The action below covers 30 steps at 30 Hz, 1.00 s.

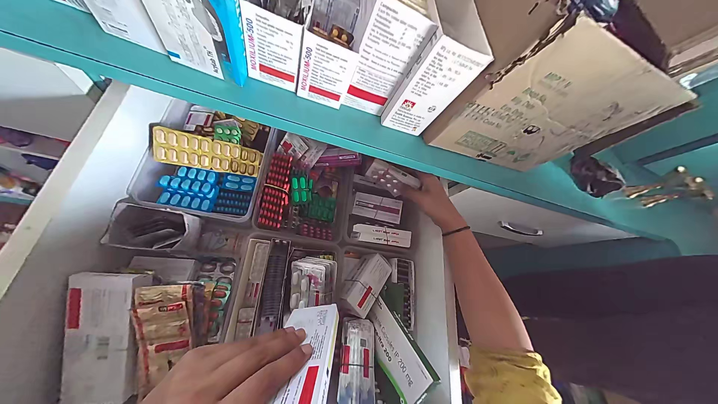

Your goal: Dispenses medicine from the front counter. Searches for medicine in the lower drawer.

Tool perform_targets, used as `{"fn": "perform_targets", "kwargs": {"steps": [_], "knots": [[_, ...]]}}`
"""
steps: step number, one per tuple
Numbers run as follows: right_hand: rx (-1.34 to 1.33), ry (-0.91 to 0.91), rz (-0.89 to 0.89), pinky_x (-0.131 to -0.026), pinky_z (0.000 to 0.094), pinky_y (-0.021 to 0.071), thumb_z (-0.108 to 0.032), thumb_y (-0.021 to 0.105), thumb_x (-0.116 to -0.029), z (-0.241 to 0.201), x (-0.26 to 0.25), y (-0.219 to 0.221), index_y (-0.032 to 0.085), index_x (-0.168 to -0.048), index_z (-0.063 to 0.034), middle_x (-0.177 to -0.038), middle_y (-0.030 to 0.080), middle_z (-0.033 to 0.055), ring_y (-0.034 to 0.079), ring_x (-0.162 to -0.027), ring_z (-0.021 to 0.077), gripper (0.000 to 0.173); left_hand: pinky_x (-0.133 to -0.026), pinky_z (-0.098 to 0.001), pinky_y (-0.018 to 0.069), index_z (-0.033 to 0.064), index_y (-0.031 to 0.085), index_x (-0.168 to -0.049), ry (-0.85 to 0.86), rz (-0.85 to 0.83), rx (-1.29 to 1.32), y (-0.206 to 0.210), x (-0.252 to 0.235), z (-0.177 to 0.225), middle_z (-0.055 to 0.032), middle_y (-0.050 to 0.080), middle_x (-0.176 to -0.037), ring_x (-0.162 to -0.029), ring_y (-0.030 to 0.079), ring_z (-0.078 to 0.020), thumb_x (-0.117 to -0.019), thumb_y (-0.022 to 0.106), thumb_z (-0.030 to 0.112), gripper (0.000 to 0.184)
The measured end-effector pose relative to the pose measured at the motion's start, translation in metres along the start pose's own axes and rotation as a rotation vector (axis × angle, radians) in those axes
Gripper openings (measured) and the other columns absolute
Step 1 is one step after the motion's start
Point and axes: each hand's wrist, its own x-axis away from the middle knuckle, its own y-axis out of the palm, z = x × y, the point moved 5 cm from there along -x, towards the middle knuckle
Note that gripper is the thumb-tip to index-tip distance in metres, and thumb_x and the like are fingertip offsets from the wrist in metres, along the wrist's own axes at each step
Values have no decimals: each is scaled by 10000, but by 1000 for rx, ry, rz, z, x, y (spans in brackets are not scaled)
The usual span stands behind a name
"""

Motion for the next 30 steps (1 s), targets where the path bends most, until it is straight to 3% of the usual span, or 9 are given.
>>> {"fn": "perform_targets", "kwargs": {"steps": [4,7,11,14,16,17,20,26,30], "knots": [[280,-49,159,-1105,626,377,-128,586,-1022,-15,2,3,561,-1336,147,-1332,582,367,537,-1303,503,419,-974,-242,510,52,613,-1275,-3,0,9,0,-1,0,-184,717,-1215,-1171,682,-194,-1084,468,157,262],[422,-32,236,-1098,637,384,-162,571,-1033,-18,-3,6,601,-1288,138,-1315,592,371,536,-1299,522,394,-975,-242,511,54,608,-1276,-3,3,13,1,0,0,-177,717,-1218,-1173,681,-192,-1084,466,160,261],[603,20,202,-1082,680,370,-167,575,-1023,-20,-9,14,640,-1266,93,-1314,604,353,529,-1306,526,362,-973,-243,512,51,618,-1269,-8,0,14,-1,-1,1,-182,720,-1208,-1165,685,-195,-1083,470,156,260],[509,-90,126,-1051,674,405,-169,616,-1006,-29,-1,17,646,-1268,82,-1287,613,348,553,-1264,528,364,-970,-246,514,52,614,-1279,-10,-2,15,-2,0,1,-194,713,-1219,-1169,684,-204,-1089,456,154,267],[421,-136,-22,-1009,646,461,-205,720,-954,-31,7,20,671,-1235,57,-1294,613,313,588,-1218,491,387,-967,-250,518,55,608,-1283,-8,1,15,-3,0,1,-192,710,-1225,-1169,684,-205,-1087,462,157,265],[401,-150,-100,-1017,642,457,-223,790,-897,-29,10,23,680,-1231,45,-1309,604,308,579,-1228,483,442,-969,-250,517,54,605,-1285,-3,2,14,-3,1,1,-190,710,-1226,-1172,682,-204,-1086,462,154,264],[499,-86,-283,-1039,678,420,-277,891,-788,-14,14,34,608,-1390,-11,-1413,547,293,510,-1317,488,717,-973,-250,515,50,605,-1285,4,-5,20,-2,0,1,-192,711,-1223,-1170,684,-205,-1087,459,136,261],[560,-68,-349,-930,669,484,-291,856,-832,-9,14,33,603,-1402,-44,-1307,613,273,606,-1183,470,670,-989,-247,508,48,603,-1287,10,4,20,-3,-1,2,-188,710,-1227,-1182,678,-200,-1087,453,137,265],[372,-74,-161,-1030,669,429,-194,797,-893,-23,22,12,574,-1386,63,-1326,595,333,575,-1230,506,600,-986,-245,510,47,603,-1288,7,13,18,-4,0,1,-190,708,-1228,-1182,677,-198,-1088,453,146,268]]}}
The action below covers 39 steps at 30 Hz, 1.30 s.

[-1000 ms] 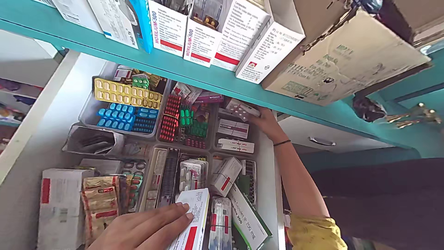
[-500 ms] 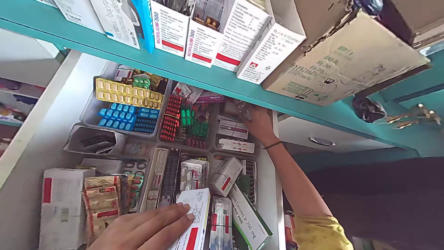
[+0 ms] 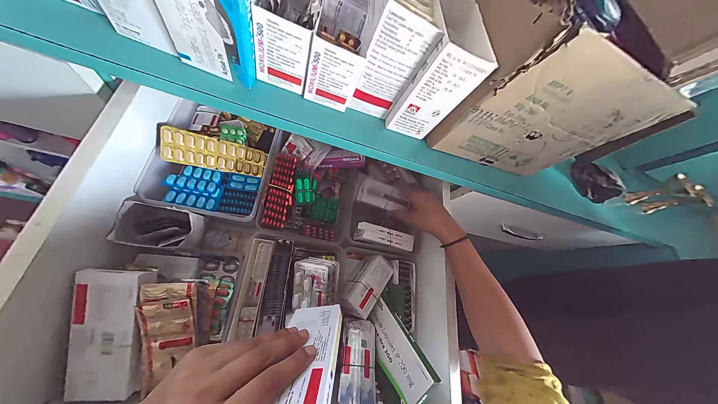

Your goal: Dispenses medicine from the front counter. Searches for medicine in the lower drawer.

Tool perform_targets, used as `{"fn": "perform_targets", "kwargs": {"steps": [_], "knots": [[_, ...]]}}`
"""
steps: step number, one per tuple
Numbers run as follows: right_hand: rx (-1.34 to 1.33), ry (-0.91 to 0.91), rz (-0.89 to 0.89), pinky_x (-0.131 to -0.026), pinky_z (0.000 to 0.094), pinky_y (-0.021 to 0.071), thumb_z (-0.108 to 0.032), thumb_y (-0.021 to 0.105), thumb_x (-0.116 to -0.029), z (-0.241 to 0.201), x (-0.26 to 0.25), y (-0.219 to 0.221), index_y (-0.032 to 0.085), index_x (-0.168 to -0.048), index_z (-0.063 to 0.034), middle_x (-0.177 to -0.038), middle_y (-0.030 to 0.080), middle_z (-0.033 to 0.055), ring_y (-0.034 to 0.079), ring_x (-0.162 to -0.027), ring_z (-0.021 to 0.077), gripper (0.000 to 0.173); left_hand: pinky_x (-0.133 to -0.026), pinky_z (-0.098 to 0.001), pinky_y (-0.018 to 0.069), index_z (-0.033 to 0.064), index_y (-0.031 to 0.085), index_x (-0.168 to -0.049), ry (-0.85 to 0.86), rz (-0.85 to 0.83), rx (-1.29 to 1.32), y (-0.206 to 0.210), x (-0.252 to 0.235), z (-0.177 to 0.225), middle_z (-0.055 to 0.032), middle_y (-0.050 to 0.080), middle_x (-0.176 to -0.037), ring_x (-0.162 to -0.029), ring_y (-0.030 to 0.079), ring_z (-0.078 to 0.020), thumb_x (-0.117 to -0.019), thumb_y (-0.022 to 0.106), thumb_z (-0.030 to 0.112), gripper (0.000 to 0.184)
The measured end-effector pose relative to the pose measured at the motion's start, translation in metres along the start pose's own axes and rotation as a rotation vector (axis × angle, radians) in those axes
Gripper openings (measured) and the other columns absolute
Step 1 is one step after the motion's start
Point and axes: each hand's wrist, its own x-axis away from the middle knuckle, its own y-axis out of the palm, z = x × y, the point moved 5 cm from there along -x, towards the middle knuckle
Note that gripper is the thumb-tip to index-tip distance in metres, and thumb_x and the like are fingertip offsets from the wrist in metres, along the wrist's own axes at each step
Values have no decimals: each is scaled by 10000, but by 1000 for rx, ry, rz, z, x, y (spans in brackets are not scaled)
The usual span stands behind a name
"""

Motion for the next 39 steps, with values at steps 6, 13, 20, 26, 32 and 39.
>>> {"fn": "perform_targets", "kwargs": {"steps": [6,13,20,26,32,39], "knots": [[5,92,276,-1069,662,397,-259,722,-954,12,-10,-14,604,-1296,127,-1277,611,366,559,-1259,523,529,-987,-242,507,54,605,-1283,-9,-8,-1,2,0,0,-184,710,-1226,-1182,677,-194,-1090,450,145,264],[152,170,221,-998,703,422,-285,691,-979,4,-16,-10,610,-1280,124,-1285,599,377,558,-1242,555,514,-972,-248,513,36,610,-1283,-17,-41,4,0,-2,0,-206,711,-1214,-1162,687,-210,-1085,457,127,266],[241,70,323,-1020,717,404,-208,801,-876,5,-18,-2,670,-1251,74,-1287,597,379,525,-1267,574,487,-962,-254,518,44,606,-1288,-18,-55,1,1,-2,0,-201,710,-1224,-1163,687,-207,-1084,466,132,262],[328,283,217,-785,671,519,-240,655,-1001,-11,-15,2,542,-1292,137,-1041,671,359,675,-955,562,489,-987,-252,508,35,606,-1274,-6,-39,12,2,-1,0,-204,713,-1211,-1176,681,-206,-1084,466,134,255],[65,225,87,-843,666,514,-119,567,-1023,-6,-20,15,615,-1239,67,-1030,687,309,678,-980,510,289,-996,-260,505,29,608,-1276,-2,-58,21,0,-2,2,-212,710,-1215,-1179,680,-219,-1081,473,128,257],[339,118,-110,-926,639,501,-184,727,-944,-19,-21,28,604,-1315,77,-1314,580,343,590,-1198,518,470,-977,-263,513,31,607,-1281,-6,-87,13,0,-3,4,-208,712,-1219,-1165,687,-219,-1073,492,136,260]]}}
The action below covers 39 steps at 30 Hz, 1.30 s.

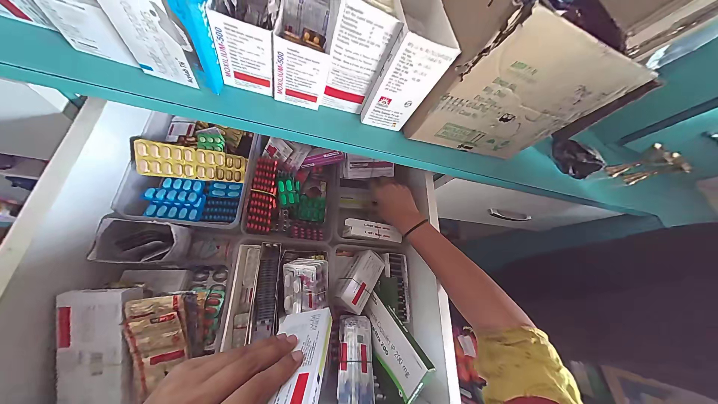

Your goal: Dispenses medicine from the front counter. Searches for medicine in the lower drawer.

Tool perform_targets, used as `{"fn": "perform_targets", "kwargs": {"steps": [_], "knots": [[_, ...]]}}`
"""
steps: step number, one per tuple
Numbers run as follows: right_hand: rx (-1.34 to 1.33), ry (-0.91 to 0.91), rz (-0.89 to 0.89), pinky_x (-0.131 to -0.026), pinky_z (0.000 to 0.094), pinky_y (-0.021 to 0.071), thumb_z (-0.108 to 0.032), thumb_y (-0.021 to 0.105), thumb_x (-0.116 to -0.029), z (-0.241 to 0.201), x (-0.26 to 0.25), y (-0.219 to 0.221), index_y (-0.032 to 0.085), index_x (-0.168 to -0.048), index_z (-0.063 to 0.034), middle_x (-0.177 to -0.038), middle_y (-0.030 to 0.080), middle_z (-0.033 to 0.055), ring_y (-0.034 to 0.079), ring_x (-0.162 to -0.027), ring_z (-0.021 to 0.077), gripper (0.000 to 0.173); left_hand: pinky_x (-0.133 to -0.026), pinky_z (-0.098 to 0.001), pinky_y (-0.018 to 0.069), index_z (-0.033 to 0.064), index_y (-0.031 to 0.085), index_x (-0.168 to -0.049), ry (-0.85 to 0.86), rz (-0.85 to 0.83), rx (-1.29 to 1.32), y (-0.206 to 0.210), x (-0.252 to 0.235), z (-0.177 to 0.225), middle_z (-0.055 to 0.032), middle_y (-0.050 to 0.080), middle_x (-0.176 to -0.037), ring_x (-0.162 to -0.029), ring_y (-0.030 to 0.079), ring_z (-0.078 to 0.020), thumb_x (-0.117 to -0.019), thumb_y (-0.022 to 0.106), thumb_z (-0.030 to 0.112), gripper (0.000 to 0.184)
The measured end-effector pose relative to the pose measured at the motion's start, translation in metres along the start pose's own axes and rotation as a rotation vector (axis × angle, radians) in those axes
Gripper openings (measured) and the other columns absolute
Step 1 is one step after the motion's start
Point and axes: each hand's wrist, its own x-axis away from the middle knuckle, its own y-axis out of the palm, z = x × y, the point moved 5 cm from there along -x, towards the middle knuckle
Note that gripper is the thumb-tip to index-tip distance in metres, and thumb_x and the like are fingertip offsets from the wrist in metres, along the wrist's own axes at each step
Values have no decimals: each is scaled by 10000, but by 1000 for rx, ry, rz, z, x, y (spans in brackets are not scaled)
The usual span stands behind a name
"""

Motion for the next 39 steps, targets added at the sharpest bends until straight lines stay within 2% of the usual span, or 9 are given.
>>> {"fn": "perform_targets", "kwargs": {"steps": [2,4,9,14,17,22,28,34,39], "knots": [[111,-26,43,-876,634,523,6,705,-907,-6,-1,4,567,-1361,75,-1400,497,360,535,-1252,550,480,-981,-260,512,25,607,-1275,4,3,10,1,1,0,-212,711,-1213,-1166,685,-218,-1067,503,138,258],[178,-34,70,-838,649,523,93,579,-947,-8,-5,10,537,-1391,87,-1372,503,381,575,-1170,576,446,-977,-258,512,26,611,-1269,8,2,13,2,0,0,-212,714,-1206,-1162,687,-215,-1063,511,135,253],[269,-72,-107,-833,660,501,102,518,-973,-18,-10,6,672,-1121,111,-1092,672,329,649,-1048,525,214,-983,-271,511,9,608,-1271,4,-13,19,1,0,1,-229,711,-1205,-1159,689,-232,-1058,517,125,260],[240,76,-95,-782,606,516,-49,458,-1068,-14,-10,-9,679,-1116,78,-1059,698,297,675,-1019,492,259,-969,-276,520,-11,620,-1258,15,15,21,-3,-1,0,-245,710,-1193,-1140,697,-245,-1058,517,101,251],[79,196,-53,-776,620,533,-46,506,-1045,-13,-6,5,666,-1122,85,-1095,671,317,664,-1032,502,220,-974,-278,522,-15,627,-1251,2,22,36,-4,-2,-1,-247,713,-1180,-1134,700,-251,-1054,525,97,248],[-198,83,-162,-1052,606,447,-167,491,-1077,-9,-29,26,630,-1245,111,-1278,618,330,582,-1251,472,353,-979,-276,517,2,619,-1264,1,26,30,-1,0,-2,-232,713,-1193,-1142,696,-239,-1062,515,124,258],[46,-22,-231,-952,623,496,60,466,-1024,-42,-29,27,636,-1200,128,-1216,636,336,618,-1170,504,254,-997,-271,506,0,607,-1270,5,17,33,-1,0,-3,-237,705,-1205,-1164,685,-235,-1056,527,120,258],[103,-113,-232,-911,650,500,72,509,-997,-47,-36,13,658,-1179,107,-1199,649,330,628,-1143,513,238,-970,-274,514,21,604,-1281,-16,29,-4,-6,-1,1,-223,707,-1215,-1160,686,-229,-1056,529,158,274],[-1,-103,-162,-1004,635,464,-40,653,-960,-28,-44,32,674,-1194,69,-1227,648,306,603,-1196,484,259,-965,-267,517,30,604,-1283,4,66,-41,-11,0,4,-209,708,-1227,-1166,685,-218,-1075,490,163,272]]}}
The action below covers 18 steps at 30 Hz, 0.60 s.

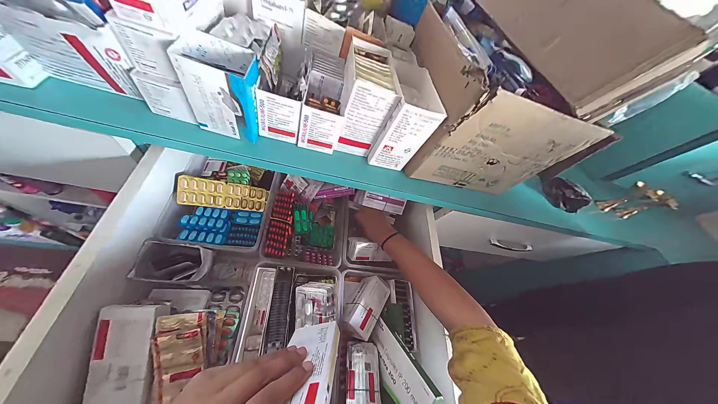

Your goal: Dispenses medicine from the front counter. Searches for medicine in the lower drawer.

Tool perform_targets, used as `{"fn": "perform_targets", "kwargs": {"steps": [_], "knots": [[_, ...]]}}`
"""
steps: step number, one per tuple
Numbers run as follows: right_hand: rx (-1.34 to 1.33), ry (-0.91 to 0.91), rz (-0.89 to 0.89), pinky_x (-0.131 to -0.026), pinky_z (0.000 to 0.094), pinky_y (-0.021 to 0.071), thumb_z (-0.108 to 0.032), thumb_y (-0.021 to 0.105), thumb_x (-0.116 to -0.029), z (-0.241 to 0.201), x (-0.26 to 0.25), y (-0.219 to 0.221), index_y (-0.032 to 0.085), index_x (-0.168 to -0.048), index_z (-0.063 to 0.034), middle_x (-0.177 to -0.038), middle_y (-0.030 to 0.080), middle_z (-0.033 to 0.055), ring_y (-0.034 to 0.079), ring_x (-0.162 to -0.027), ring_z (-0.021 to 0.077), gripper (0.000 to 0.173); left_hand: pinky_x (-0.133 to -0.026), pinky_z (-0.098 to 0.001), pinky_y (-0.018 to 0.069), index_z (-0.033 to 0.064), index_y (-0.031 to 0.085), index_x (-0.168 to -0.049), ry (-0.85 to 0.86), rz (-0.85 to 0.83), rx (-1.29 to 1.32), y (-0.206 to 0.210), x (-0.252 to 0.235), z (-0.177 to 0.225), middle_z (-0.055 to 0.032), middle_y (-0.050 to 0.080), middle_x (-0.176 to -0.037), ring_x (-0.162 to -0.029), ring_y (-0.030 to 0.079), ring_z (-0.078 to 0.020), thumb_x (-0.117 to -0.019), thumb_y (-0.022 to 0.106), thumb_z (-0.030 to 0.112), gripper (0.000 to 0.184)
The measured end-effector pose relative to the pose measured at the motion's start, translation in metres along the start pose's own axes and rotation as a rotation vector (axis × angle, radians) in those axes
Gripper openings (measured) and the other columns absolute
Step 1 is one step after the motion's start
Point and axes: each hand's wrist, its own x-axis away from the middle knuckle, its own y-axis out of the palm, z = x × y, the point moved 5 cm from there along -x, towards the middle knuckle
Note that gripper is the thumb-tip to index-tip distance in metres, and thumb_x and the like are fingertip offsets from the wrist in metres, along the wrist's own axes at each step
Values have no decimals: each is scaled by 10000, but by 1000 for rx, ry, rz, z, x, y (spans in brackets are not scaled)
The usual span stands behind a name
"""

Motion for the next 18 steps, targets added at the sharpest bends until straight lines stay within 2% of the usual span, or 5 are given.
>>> {"fn": "perform_targets", "kwargs": {"steps": [4,7,12,18], "knots": [[-40,60,8,-1031,637,449,-77,662,-963,3,5,-3,659,-1215,80,-1272,620,319,576,-1242,484,297,-969,-258,518,37,601,-1282,44,44,-4,1,2,1,-199,709,-1225,-1167,684,-208,-1074,489,175,274],[-60,114,-9,-1038,631,446,-40,628,-971,0,9,-5,647,-1228,90,-1290,610,325,567,-1255,489,288,-976,-258,517,36,606,-1277,66,64,-13,2,2,3,-195,711,-1220,-1167,685,-206,-1071,497,180,274],[-65,137,-60,-1111,592,395,-41,572,-1002,-1,9,-2,602,-1311,92,-1377,569,314,519,-1328,467,337,-976,-253,518,43,611,-1276,74,88,-36,2,3,3,-187,716,-1216,-1163,688,-195,-1067,505,192,277],[-122,177,-20,-1084,601,416,-84,619,-992,4,6,0,639,-1287,59,-1354,593,299,541,-1308,455,329,-969,-253,520,45,614,-1268,92,103,-40,2,4,4,-188,718,-1210,-1160,690,-196,-1077,478,178,269]]}}
